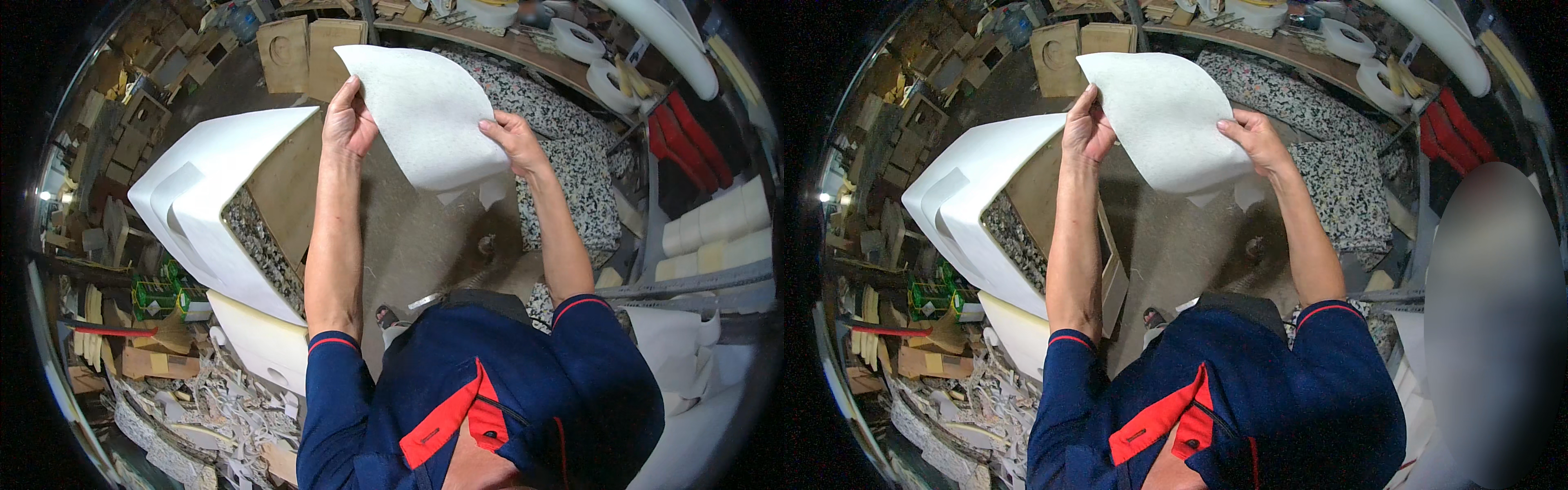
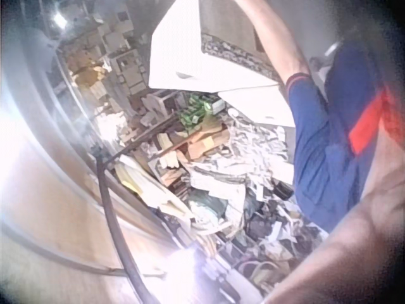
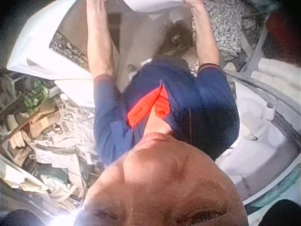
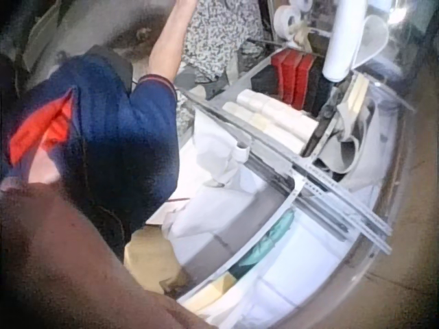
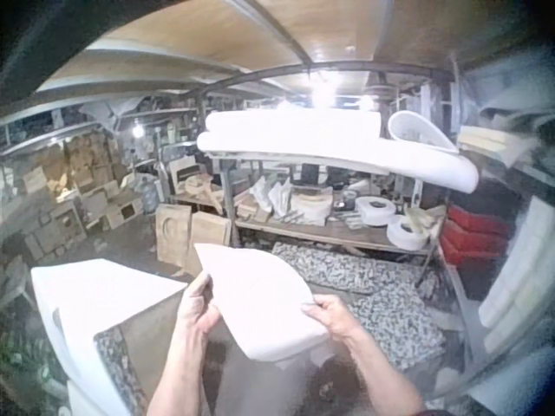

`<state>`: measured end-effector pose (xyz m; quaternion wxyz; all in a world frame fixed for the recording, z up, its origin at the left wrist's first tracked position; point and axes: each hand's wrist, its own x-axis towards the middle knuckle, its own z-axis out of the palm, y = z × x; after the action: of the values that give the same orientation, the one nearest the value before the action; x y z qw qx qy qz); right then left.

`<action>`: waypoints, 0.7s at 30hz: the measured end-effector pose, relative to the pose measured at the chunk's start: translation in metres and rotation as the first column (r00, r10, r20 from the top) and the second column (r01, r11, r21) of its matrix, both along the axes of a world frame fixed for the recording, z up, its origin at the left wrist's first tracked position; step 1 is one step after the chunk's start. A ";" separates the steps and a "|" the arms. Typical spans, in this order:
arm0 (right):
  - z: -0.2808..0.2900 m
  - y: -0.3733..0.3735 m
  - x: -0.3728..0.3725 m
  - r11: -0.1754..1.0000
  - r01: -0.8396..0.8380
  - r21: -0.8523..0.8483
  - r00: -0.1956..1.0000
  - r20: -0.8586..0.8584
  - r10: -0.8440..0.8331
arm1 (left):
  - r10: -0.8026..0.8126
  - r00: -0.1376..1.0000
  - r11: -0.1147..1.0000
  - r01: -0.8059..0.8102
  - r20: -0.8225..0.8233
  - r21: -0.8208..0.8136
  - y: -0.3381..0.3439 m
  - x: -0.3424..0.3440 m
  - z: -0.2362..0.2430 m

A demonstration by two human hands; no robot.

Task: The person moves through a cluttered workshop, picks up a spray gun, and sprays a white sheet of material. Then the person lays the sheet onto a curved white object and smooths it down by hand to conform to the surface.

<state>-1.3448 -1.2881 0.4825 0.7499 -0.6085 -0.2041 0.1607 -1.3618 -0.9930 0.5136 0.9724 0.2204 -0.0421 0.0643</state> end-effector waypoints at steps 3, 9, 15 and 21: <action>-0.003 -0.003 0.001 0.997 0.035 -0.062 0.999 0.010 -0.035 | -0.044 0.998 0.998 0.042 0.055 0.050 -0.004 -0.003 0.000; 0.007 -0.014 -0.015 0.960 0.071 -0.270 0.985 0.168 -0.025 | 0.025 0.996 0.954 -0.050 0.087 0.297 -0.011 -0.014 0.008; 0.028 -0.001 -0.060 0.975 -0.193 0.112 0.962 0.217 0.166 | 0.131 0.980 0.955 -0.165 0.148 0.248 -0.016 -0.017 0.006; 0.056 0.055 -0.103 0.899 -0.322 -0.297 0.677 0.592 0.438 | -0.117 0.827 0.982 0.180 0.550 -0.062 -0.028 -0.027 0.006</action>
<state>-1.4478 -1.2327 0.5389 0.5288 -0.6306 -0.5573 0.1105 -1.3884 -1.0215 0.5199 0.9331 0.1349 -0.3296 0.0505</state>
